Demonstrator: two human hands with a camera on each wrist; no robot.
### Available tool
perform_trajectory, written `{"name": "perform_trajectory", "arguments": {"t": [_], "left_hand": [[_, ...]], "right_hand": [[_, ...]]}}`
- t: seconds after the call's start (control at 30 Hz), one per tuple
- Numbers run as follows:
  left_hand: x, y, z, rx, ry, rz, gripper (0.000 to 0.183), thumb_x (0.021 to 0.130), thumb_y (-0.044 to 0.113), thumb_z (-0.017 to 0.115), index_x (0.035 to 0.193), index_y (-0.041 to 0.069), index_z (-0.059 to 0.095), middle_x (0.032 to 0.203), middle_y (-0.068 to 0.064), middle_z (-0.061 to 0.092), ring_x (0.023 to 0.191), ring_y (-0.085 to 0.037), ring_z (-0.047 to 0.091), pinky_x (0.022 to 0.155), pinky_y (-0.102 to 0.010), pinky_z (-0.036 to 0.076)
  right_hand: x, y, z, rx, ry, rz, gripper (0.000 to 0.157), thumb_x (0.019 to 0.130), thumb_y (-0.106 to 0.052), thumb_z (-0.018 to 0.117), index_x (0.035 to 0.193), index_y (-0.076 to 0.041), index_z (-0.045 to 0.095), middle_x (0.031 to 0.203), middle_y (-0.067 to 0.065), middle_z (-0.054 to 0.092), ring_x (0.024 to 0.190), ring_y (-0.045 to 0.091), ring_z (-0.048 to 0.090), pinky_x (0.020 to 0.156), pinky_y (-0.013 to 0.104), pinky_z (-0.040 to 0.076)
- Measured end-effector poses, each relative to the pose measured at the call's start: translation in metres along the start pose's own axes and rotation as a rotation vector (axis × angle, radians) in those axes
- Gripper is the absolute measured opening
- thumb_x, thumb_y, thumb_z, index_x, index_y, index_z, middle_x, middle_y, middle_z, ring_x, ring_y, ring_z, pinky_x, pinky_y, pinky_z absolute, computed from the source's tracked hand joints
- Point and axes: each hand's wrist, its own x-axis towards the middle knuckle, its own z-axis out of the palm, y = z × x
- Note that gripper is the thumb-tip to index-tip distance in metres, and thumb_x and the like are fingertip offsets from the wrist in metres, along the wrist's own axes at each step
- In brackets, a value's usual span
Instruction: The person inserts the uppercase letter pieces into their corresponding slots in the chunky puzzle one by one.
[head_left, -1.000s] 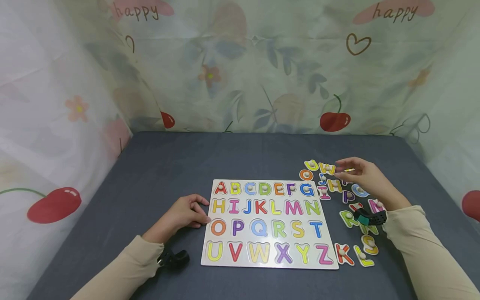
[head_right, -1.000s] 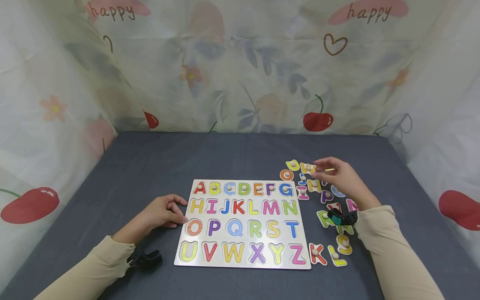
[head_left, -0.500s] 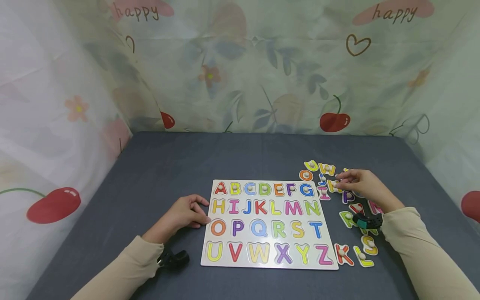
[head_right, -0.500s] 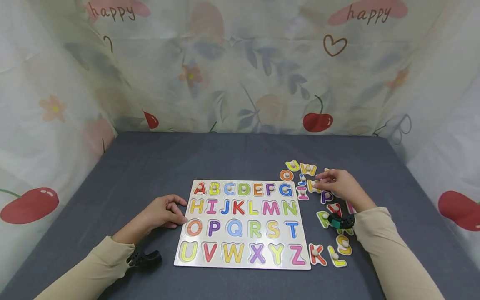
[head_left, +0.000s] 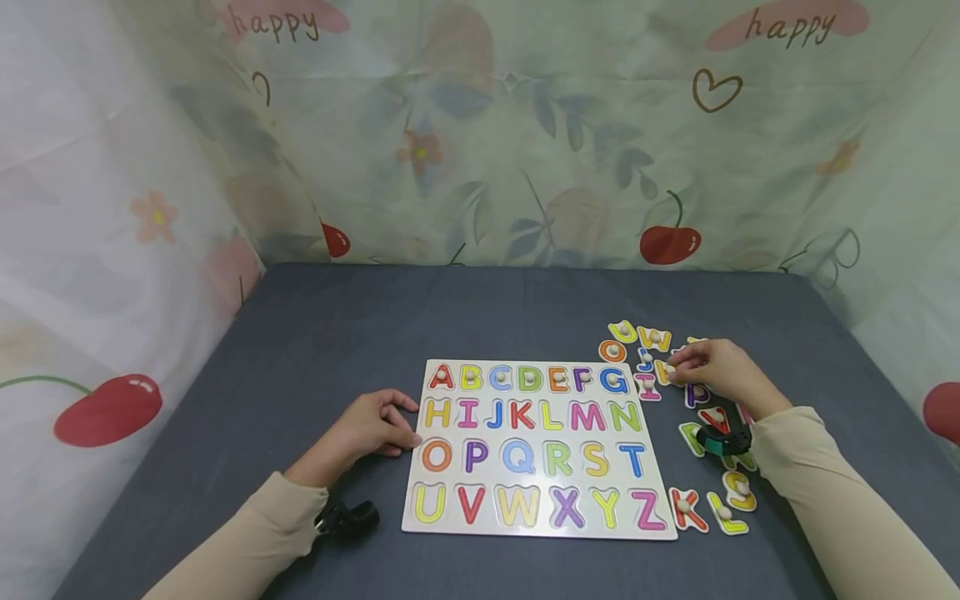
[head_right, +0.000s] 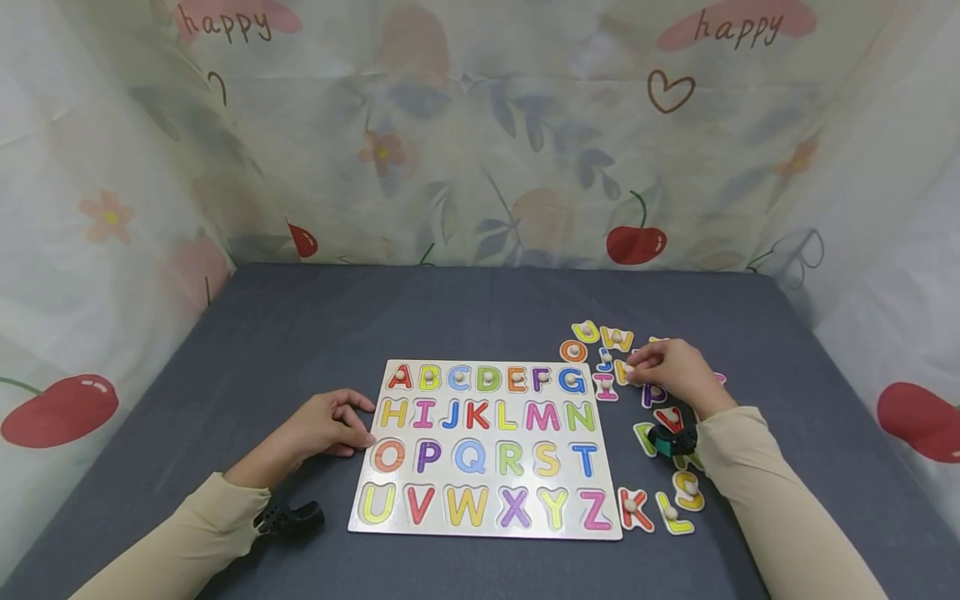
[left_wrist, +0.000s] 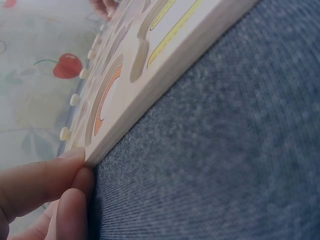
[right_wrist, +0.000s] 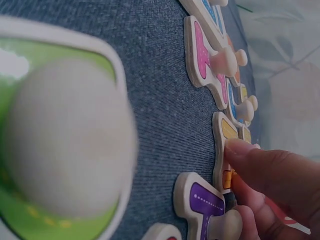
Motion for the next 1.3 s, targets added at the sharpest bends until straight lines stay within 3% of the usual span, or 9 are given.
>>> {"name": "perform_trajectory", "arguments": {"t": [0.33,0.6,0.97,1.3], "left_hand": [[0.0,0.0,0.0,-0.003,-0.003,-0.002,0.047,0.071,0.003,0.083,0.112,0.002,0.059,0.072,-0.006,0.063,0.059,-0.014,0.06,0.054,-0.027,0.052],[0.0,0.002,0.0,0.009,0.001,-0.004,0.046,0.071,0.003,0.083,0.111,0.003,0.059,0.071,-0.005,0.063,0.06,-0.014,0.059,0.054,-0.027,0.052],[-0.001,0.0,0.001,0.007,-0.001,-0.002,0.047,0.071,0.002,0.083,0.111,0.002,0.059,0.071,-0.006,0.062,0.06,-0.014,0.059,0.054,-0.027,0.052],[0.001,-0.001,0.001,0.01,0.001,0.007,0.047,0.072,0.004,0.084,0.112,0.003,0.059,0.073,-0.006,0.063,0.061,-0.015,0.059,0.054,-0.028,0.052]], "right_hand": [[-0.002,0.0,-0.002,-0.014,0.0,0.013,0.034,0.087,-0.031,0.072,0.105,-0.003,0.07,0.094,0.01,0.067,0.077,0.019,0.055,0.063,0.029,0.044],[-0.013,-0.012,-0.009,0.036,0.031,-0.013,0.042,0.086,-0.038,0.072,0.109,-0.003,0.07,0.101,0.009,0.071,0.086,0.021,0.06,0.07,0.03,0.048],[-0.025,-0.08,0.006,0.064,0.013,-0.171,0.031,0.086,-0.032,0.074,0.102,-0.006,0.072,0.09,0.004,0.07,0.085,0.025,0.063,0.073,0.033,0.051],[-0.025,-0.149,0.047,0.171,-0.088,-0.326,0.017,0.083,-0.025,0.077,0.091,-0.011,0.074,0.079,0.0,0.071,0.08,0.029,0.065,0.073,0.039,0.051]]}}
